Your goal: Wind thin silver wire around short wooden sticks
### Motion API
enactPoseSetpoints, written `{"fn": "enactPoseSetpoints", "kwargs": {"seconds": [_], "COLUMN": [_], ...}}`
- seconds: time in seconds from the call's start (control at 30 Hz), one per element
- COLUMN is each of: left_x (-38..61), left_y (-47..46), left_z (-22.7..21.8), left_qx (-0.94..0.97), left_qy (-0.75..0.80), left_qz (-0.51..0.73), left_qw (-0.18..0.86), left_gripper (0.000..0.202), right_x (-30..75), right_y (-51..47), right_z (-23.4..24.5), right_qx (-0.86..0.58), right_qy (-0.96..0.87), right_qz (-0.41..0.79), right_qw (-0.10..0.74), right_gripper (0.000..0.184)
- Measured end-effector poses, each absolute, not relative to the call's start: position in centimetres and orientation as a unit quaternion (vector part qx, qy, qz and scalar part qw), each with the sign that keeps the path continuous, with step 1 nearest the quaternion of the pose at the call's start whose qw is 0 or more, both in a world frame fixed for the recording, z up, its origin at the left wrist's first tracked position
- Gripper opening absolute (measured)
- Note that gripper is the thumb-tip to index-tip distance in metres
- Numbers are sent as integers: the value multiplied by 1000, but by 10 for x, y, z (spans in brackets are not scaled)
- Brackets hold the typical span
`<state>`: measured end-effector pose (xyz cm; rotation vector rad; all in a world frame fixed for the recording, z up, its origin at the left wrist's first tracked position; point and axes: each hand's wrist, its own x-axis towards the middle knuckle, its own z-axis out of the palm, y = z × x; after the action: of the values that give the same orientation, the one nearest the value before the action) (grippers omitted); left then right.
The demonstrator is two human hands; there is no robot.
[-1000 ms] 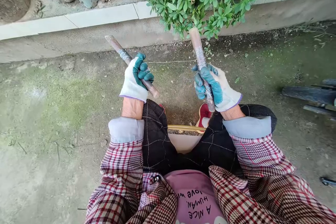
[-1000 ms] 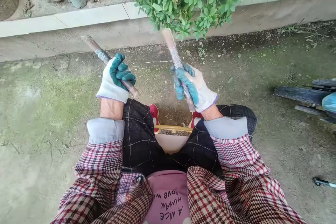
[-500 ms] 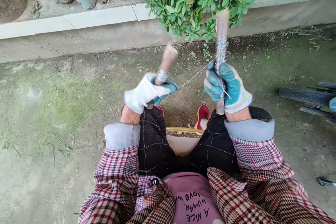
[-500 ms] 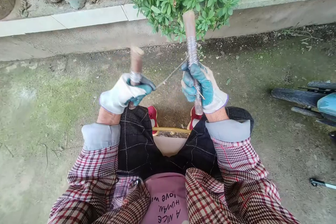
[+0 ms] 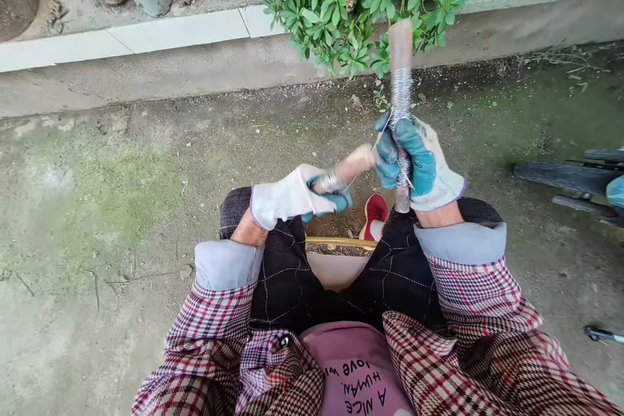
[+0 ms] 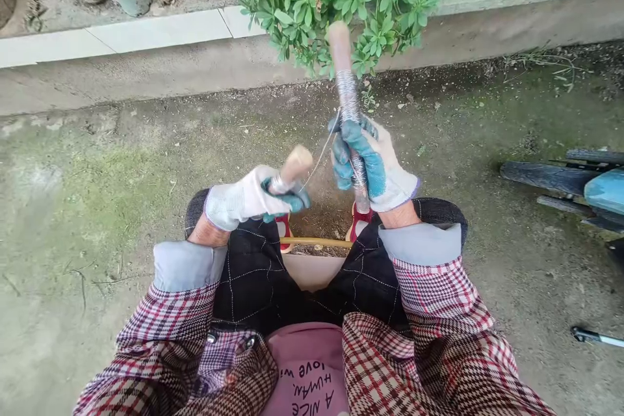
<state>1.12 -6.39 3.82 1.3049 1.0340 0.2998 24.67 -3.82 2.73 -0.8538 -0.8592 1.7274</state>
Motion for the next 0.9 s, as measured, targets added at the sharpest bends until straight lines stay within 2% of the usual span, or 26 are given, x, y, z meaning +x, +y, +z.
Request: {"fn": "enactPoseSetpoints", "kwargs": {"seconds": [0.1, 0.2, 0.27, 0.4, 0.5, 0.73, 0.9], "left_x": [11, 16, 23, 43, 57, 72, 75], "left_y": [-54, -45, -46, -58, -68, -80, -88], "left_z": [39, 39, 41, 55, 65, 68, 67], "left_qx": [495, 424, 411, 420, 437, 435, 428], "left_qy": [535, 584, 587, 568, 558, 578, 587], "left_qz": [286, 454, 501, 505, 484, 488, 492], "left_qw": [622, 522, 486, 496, 513, 489, 481], "left_gripper": [39, 32, 25, 16, 17, 20, 23], "right_x": [245, 242, 238, 231, 229, 230, 233], "right_y": [-40, -44, -47, -55, -61, -68, -68], "right_z": [31, 39, 45, 50, 45, 41, 38], "right_qx": [-381, -403, -412, -443, -460, -456, -436], "right_qy": [-374, -407, -427, -460, -500, -581, -564], "right_qz": [678, 660, 647, 611, 569, 468, 523], "right_qw": [505, 486, 478, 468, 464, 486, 467], "right_gripper": [23, 22, 24, 33, 38, 33, 45]}}
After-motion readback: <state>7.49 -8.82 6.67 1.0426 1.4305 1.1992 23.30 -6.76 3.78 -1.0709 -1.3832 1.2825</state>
